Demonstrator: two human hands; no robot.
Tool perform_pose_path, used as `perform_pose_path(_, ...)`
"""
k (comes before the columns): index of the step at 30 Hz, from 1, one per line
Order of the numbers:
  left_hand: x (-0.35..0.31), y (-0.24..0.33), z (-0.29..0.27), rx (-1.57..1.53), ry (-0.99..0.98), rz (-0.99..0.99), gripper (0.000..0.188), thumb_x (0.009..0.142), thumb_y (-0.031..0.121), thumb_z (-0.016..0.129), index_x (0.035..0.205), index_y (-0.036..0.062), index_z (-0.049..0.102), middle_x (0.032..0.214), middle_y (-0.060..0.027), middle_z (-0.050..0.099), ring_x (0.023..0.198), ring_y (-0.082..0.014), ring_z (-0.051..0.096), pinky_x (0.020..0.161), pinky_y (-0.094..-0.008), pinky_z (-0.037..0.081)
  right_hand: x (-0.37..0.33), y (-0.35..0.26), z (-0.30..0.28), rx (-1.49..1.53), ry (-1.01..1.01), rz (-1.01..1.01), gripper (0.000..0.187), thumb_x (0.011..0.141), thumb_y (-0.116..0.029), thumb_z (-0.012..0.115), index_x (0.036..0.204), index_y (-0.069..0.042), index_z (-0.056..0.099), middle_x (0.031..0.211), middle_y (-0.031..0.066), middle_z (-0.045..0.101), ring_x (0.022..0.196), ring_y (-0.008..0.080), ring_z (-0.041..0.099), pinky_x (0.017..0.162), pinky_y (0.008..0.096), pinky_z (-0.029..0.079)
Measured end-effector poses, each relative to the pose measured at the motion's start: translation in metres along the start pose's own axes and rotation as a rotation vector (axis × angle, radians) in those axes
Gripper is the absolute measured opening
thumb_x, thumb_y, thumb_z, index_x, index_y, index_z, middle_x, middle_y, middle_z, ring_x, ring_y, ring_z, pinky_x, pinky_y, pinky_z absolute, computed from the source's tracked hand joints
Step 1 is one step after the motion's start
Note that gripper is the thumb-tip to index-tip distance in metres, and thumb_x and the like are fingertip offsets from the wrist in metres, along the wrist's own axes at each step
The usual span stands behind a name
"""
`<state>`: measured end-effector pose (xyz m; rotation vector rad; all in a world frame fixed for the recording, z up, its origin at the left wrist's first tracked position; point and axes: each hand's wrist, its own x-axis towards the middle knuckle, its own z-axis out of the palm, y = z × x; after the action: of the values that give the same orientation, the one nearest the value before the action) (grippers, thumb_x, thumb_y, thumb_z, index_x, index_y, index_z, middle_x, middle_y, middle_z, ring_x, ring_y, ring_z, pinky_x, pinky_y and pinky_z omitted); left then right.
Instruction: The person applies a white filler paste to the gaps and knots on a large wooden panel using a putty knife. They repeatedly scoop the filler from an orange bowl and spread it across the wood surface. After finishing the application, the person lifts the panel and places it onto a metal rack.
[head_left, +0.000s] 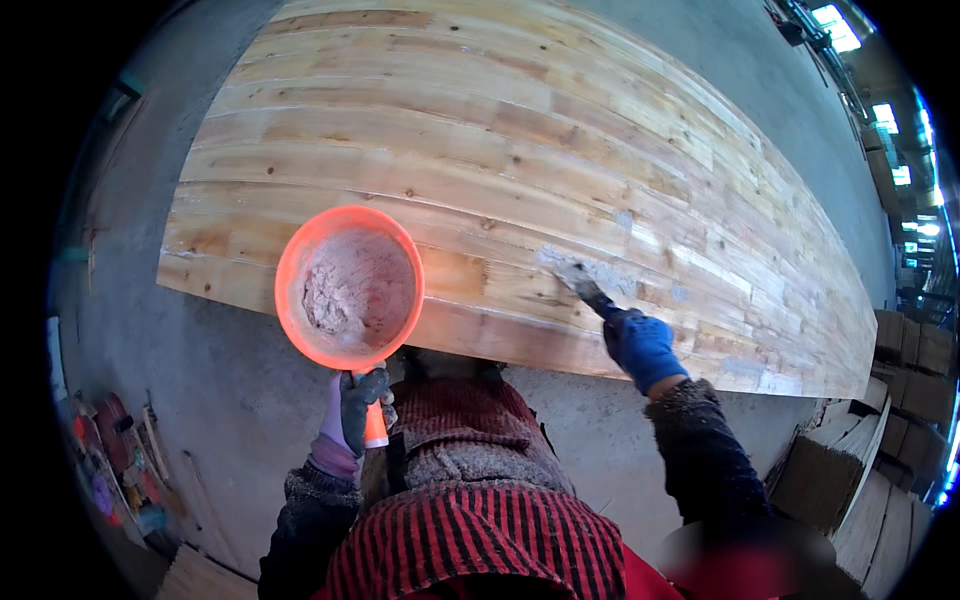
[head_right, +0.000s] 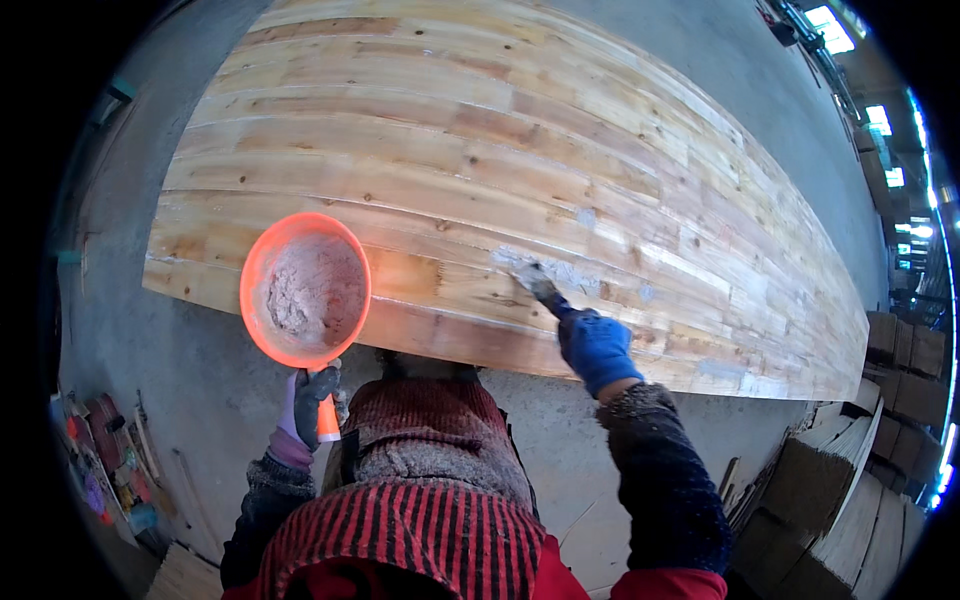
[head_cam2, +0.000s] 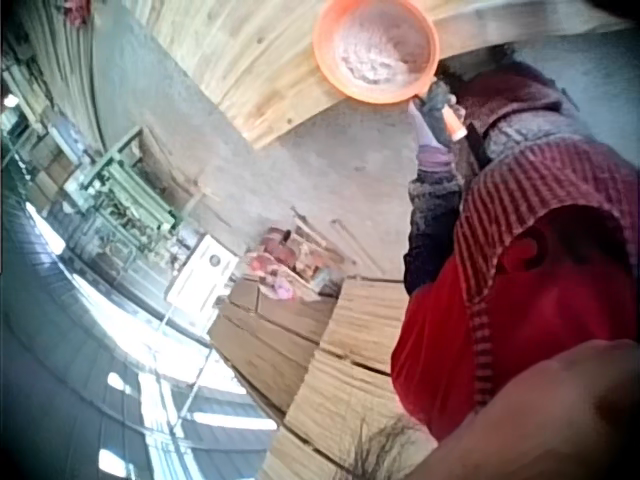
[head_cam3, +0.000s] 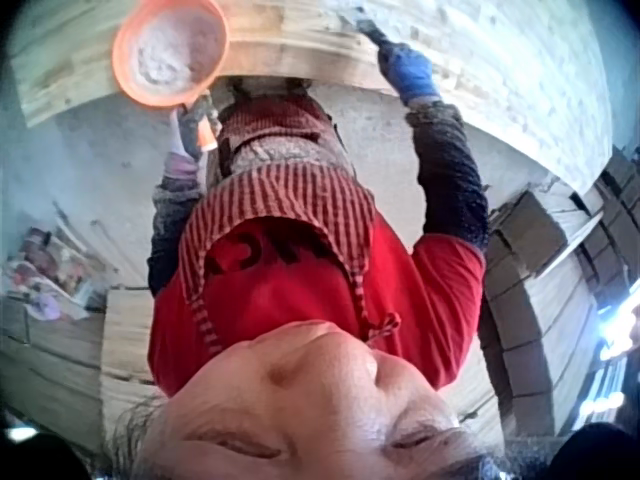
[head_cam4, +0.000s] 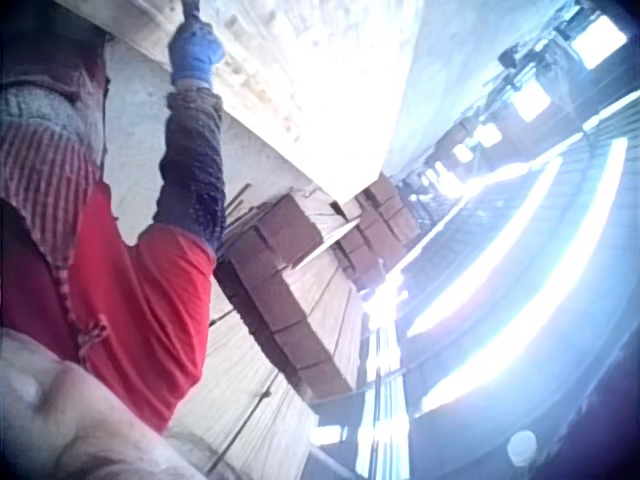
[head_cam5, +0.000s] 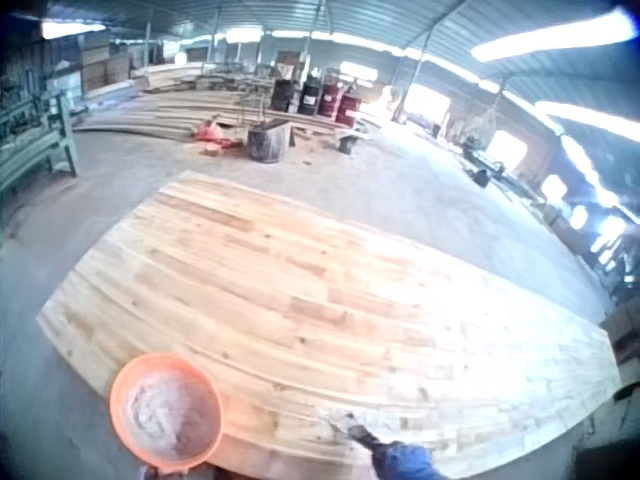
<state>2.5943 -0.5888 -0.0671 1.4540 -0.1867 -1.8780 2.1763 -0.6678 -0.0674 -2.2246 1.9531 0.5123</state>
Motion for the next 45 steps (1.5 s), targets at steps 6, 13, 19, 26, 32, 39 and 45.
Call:
perform_pose_path(6, -0.001, -0.001, 0.002, 0.105, 0.037, 0.050, 0.027, 0.087, 0.024, 0.066, 0.107, 0.0083, 0.056, 0.073, -0.0029, 0.055, 0.057, -0.0133, 0.056, 0.049, -0.0275, 0.048, 0.000, 0.030, -0.066, -0.022, -0.018, -0.067, 0.018, 0.088, -0.027, 0.059, 0.094, -0.014, 0.070, 0.076, 0.0133, 0.067, 0.066, 0.0330, 0.066, 0.059, 0.0470, 0.051)
perform_pose_path(13, 0.002, -0.002, 0.005, 0.111, 0.068, 0.048, 0.028, 0.087, 0.023, 0.065, 0.109, 0.0080, 0.056, 0.070, -0.0028, 0.054, 0.056, -0.0137, 0.055, 0.048, -0.0281, 0.047, 0.017, 0.002, -0.030, -0.003, -0.159, -0.016, 0.024, 0.090, -0.031, 0.056, 0.091, -0.012, 0.071, 0.082, 0.0133, 0.069, 0.074, 0.0326, 0.068, 0.066, 0.0452, 0.054)
perform_pose_path(19, 0.000, 0.002, 0.006, 0.050, 0.040, 0.001, 0.027, 0.085, 0.017, 0.065, 0.107, 0.0052, 0.054, 0.079, -0.0031, 0.053, 0.062, -0.0141, 0.056, 0.052, -0.0293, 0.051, 0.033, -0.009, -0.064, 0.006, -0.080, -0.105, 0.023, 0.088, -0.030, 0.057, 0.090, -0.011, 0.070, 0.079, 0.0138, 0.069, 0.073, 0.0318, 0.068, 0.065, 0.0453, 0.054)
perform_pose_path(26, 0.000, -0.003, 0.003, 0.060, 0.033, 0.043, 0.028, 0.086, 0.018, 0.065, 0.108, 0.0049, 0.054, 0.078, -0.0036, 0.054, 0.061, -0.0144, 0.056, 0.051, -0.0291, 0.051, 0.021, 0.011, -0.039, -0.081, -0.297, -0.041, 0.023, 0.090, -0.024, 0.052, 0.100, -0.012, 0.069, 0.093, 0.0134, 0.072, 0.083, 0.0298, 0.071, 0.067, 0.0465, 0.055)
perform_pose_path(32, 0.001, -0.008, 0.004, 0.054, 0.075, 0.091, 0.025, 0.088, 0.022, 0.063, 0.108, 0.0082, 0.055, 0.069, -0.0026, 0.053, 0.052, -0.0143, 0.054, 0.046, -0.0283, 0.046, 0.008, 0.064, -0.076, -0.091, -0.139, -0.019, 0.020, 0.087, -0.028, 0.058, 0.090, -0.013, 0.071, 0.083, 0.0123, 0.071, 0.075, 0.0318, 0.069, 0.064, 0.0452, 0.054)
perform_pose_path(39, 0.005, -0.006, 0.001, 0.139, 0.100, 0.054, 0.028, 0.088, 0.023, 0.064, 0.111, 0.0086, 0.056, 0.069, -0.0018, 0.052, 0.051, -0.0140, 0.054, 0.045, -0.0281, 0.046, -0.016, 0.086, -0.040, -0.076, -0.336, 0.150, 0.026, 0.090, -0.032, 0.053, 0.099, -0.016, 0.071, 0.091, 0.0127, 0.071, 0.080, 0.0331, 0.069, 0.070, 0.0475, 0.054)
perform_pose_path(45, 0.001, 0.000, 0.013, 0.178, 0.088, 0.032, 0.027, 0.088, 0.021, 0.064, 0.109, 0.0072, 0.056, 0.072, -0.0028, 0.054, 0.054, -0.0136, 0.054, 0.046, -0.0279, 0.046, -0.010, 0.106, -0.044, 0.069, -0.081, 0.126, 0.028, 0.089, -0.033, 0.055, 0.105, -0.015, 0.070, 0.084, 0.0137, 0.071, 0.078, 0.0347, 0.068, 0.070, 0.0481, 0.053)
